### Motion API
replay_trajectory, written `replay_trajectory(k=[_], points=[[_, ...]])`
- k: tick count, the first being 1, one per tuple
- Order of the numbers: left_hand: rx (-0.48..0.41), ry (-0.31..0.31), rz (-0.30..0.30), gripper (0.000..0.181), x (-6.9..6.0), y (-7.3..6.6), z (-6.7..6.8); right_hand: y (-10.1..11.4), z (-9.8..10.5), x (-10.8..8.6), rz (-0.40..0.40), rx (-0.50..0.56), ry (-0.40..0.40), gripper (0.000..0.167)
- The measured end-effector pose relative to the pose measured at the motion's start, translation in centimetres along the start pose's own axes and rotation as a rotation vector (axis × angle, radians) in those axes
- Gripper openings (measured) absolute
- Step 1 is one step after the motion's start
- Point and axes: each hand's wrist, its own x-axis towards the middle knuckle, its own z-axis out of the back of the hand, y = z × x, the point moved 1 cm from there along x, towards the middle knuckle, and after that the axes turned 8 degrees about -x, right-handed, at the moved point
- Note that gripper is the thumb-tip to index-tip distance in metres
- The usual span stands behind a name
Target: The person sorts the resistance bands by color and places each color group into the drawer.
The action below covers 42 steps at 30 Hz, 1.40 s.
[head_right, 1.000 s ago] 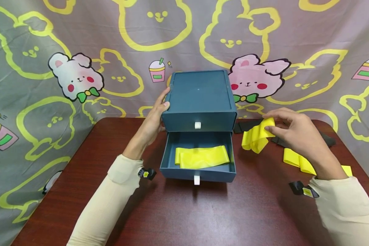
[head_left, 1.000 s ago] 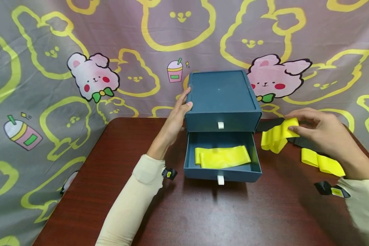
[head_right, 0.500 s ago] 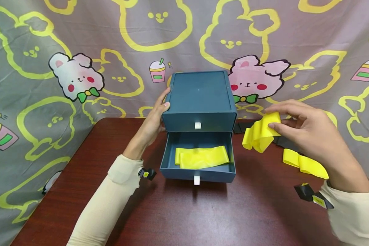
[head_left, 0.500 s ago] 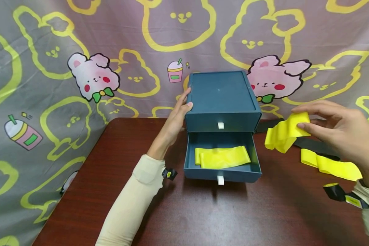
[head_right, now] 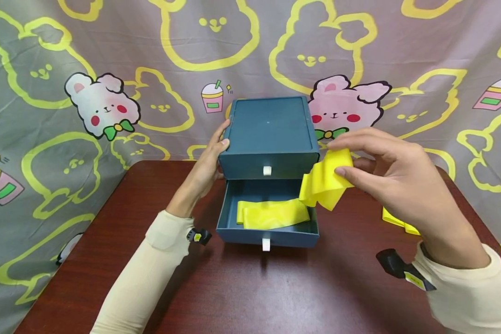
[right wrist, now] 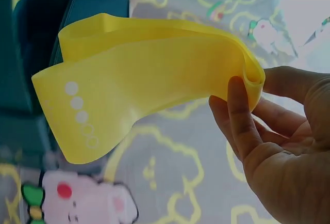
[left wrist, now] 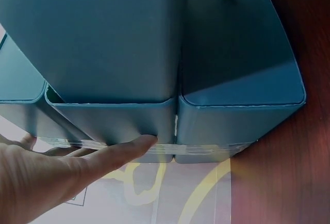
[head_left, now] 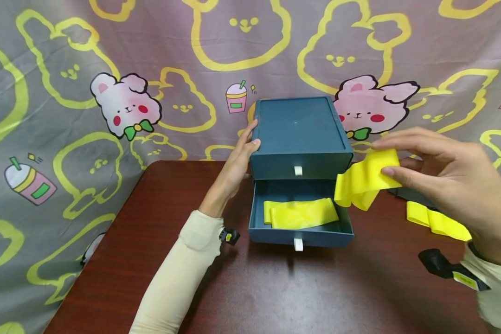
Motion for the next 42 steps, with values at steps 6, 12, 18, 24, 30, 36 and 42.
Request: replay_trajectory(k=[6,12,18,24,30,36,42], points=[[0.004,0.003,-0.002,0.062,0.0,0.1,0.0,2.1,-2.6,0.4,0.052,0.077,0.081,0.048],[0.017,-0.003,-0.008,0.062,-0.1,0.0,-0.1,3.1,-6.1,1.2,0.122,0.124,0.188,0.042],[0.018,0.004,-0.004,0.061,-0.1,-0.1,0.0,3.9,-9.1,2.0,0.165,0.160,0.233,0.035],[0.012,0.016,-0.008,0.061,0.0,0.0,0.1,4.9,-11.4,2.7,0.130,0.240,0.271,0.033],[-0.004,0.031,-0.030,0.062,-0.1,-0.1,0.2,5.6,-13.5,3.3,0.135,0.259,0.309,0.034],[-0.005,0.030,-0.042,0.062,-0.1,-0.1,0.3,6.2,-14.5,3.6,0.140,0.264,0.321,0.034],[-0.028,0.027,-0.025,0.062,0.0,0.0,0.2,5.6,-14.6,3.3,0.104,0.230,0.326,0.032]])
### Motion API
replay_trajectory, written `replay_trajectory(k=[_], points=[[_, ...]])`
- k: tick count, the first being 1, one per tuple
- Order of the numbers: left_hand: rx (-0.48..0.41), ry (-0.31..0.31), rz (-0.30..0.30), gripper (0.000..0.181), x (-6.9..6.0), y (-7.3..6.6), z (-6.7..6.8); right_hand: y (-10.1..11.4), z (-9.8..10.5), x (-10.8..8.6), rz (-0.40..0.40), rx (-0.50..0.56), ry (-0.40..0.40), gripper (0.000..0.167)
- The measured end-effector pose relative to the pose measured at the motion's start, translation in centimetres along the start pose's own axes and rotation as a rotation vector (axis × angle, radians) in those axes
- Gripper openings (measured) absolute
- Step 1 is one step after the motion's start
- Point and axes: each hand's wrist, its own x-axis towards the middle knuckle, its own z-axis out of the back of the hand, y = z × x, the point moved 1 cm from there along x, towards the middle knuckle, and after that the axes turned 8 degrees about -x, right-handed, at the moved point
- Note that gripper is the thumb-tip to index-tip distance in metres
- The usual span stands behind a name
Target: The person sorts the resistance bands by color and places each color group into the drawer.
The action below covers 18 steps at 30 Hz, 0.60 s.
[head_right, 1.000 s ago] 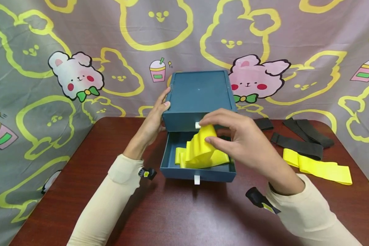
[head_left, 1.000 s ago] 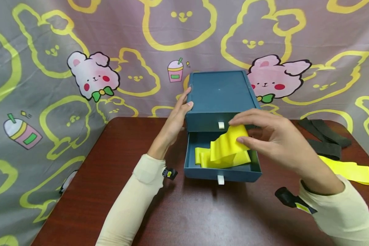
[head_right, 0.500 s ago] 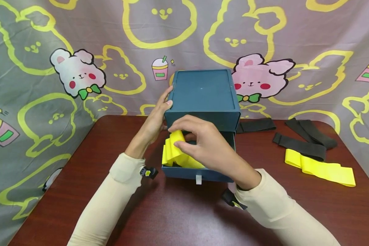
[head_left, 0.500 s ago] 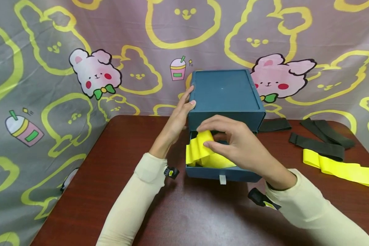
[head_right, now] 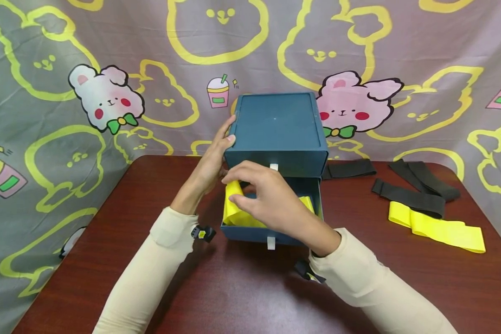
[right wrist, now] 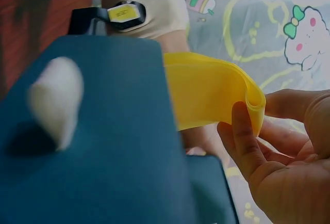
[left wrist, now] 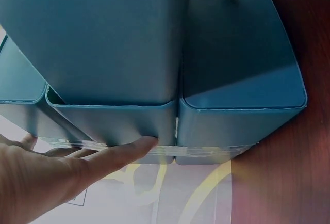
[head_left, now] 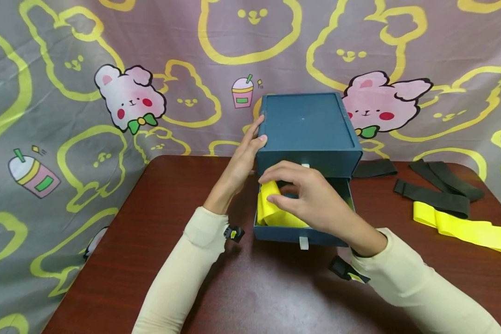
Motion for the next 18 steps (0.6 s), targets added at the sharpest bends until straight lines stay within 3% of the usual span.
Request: replay_trajectory(k=[11,18], points=[[0.031,-0.025,0.014,0.063,0.1,0.0,-0.3,-3.9,1.9,-3.3,-0.149,-0.161,-0.026,0.032],[0.035,-0.040,0.020,0.063,0.0,0.0,-0.4,-5.4,2.5,-4.7,-0.176,-0.284,-0.022,0.030]])
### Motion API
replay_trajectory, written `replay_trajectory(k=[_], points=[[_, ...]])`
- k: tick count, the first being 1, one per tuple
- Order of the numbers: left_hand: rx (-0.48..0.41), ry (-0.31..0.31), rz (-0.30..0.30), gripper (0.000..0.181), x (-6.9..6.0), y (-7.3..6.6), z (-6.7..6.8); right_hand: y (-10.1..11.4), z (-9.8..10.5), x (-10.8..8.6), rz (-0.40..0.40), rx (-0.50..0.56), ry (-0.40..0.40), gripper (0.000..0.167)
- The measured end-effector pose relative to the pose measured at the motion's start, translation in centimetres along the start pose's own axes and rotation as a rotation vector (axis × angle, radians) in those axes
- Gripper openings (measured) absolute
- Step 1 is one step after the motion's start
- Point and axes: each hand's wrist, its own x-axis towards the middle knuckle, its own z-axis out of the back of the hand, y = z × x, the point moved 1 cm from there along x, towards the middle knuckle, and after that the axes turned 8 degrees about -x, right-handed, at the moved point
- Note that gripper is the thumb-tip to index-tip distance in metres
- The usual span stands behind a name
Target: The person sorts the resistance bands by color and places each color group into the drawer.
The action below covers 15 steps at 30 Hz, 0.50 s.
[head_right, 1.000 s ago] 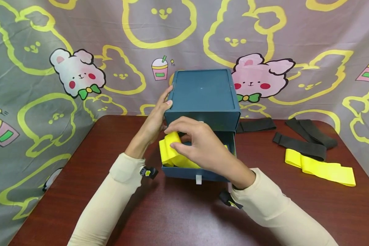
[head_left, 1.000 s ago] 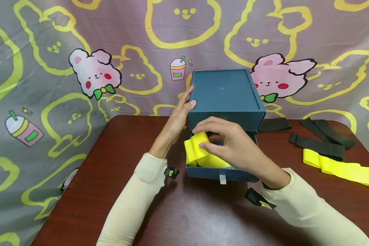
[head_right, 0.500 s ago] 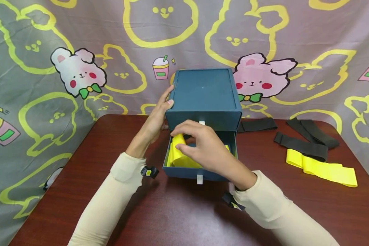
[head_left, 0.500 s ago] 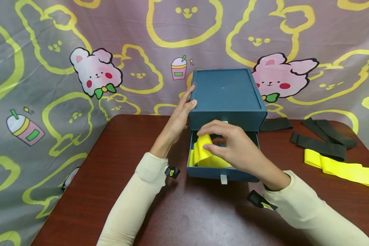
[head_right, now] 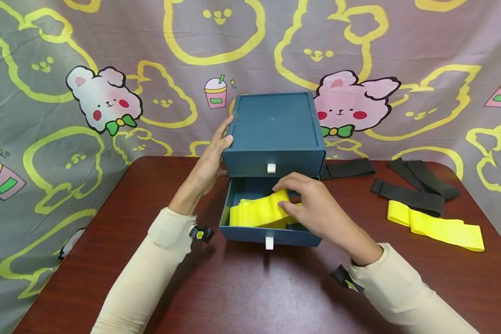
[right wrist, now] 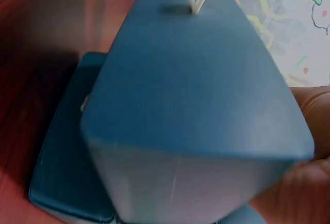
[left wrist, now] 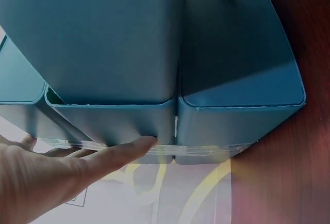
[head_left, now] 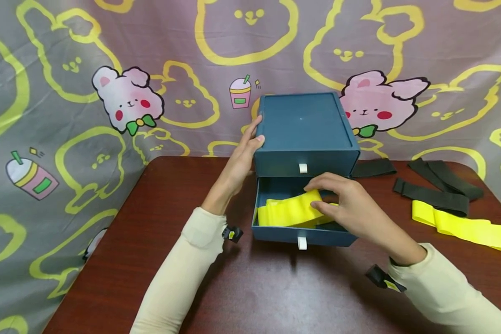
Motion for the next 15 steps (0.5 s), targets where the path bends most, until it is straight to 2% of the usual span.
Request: replay_trajectory(k=[15], points=[[-0.015,0.006,-0.001,0.062,-0.1,0.1,0.1,-1.3,0.5,-0.7,0.041,-0.158,0.004,0.032]])
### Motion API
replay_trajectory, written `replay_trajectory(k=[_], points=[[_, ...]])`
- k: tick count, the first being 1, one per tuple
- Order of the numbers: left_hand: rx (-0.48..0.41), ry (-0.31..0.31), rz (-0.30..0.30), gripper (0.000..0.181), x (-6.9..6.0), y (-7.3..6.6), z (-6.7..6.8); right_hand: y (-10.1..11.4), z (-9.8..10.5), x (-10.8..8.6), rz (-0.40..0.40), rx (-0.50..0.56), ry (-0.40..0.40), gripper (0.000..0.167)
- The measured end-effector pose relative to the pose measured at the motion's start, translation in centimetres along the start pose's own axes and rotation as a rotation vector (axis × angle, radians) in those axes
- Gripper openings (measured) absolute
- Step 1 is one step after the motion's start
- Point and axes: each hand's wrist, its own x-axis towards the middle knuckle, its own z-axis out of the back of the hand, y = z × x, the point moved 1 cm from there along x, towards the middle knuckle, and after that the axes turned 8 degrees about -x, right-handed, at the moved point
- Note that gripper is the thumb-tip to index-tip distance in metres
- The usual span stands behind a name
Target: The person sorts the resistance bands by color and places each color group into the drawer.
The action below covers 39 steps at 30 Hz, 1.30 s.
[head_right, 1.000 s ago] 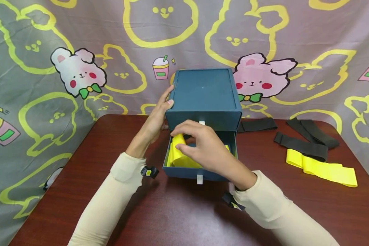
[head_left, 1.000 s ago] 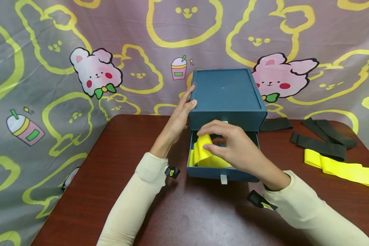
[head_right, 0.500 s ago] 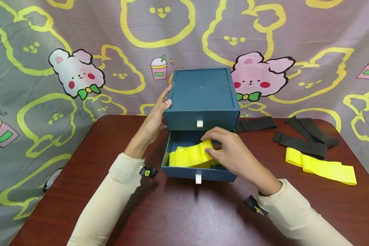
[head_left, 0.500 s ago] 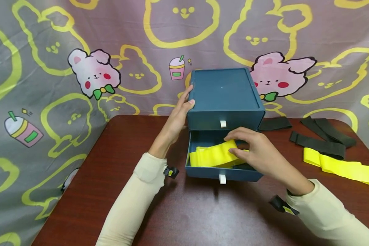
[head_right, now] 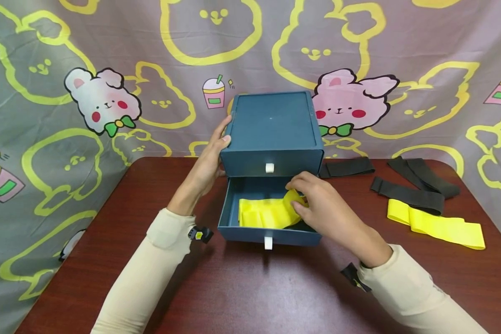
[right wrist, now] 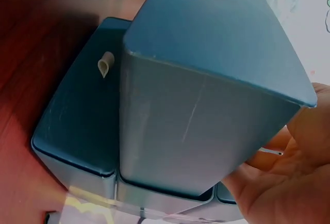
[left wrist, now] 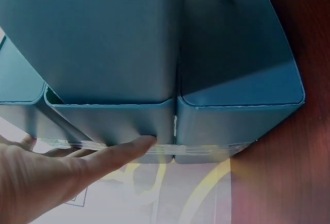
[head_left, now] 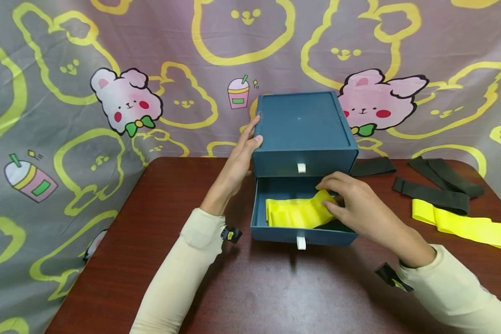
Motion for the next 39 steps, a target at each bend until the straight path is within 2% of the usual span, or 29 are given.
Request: replay_trajectory(k=[6,20,25,39], points=[[0.003,0.004,-0.001,0.062,0.0,-0.1,-0.1,0.0,0.5,-0.4,-0.018,-0.079,-0.013,0.037],[0.002,0.004,-0.007,0.063,0.1,0.0,-0.4,-2.6,3.1,-2.6,-0.049,-0.099,-0.207,0.042],[0.003,0.007,-0.003,0.062,0.1,0.1,-0.3,-4.6,4.0,-4.0,-0.046,-0.133,-0.270,0.047],[0.011,-0.006,-0.005,0.062,-0.1,0.1,-0.1,-12.6,5.7,-8.3,-0.233,-0.197,-0.249,0.041]])
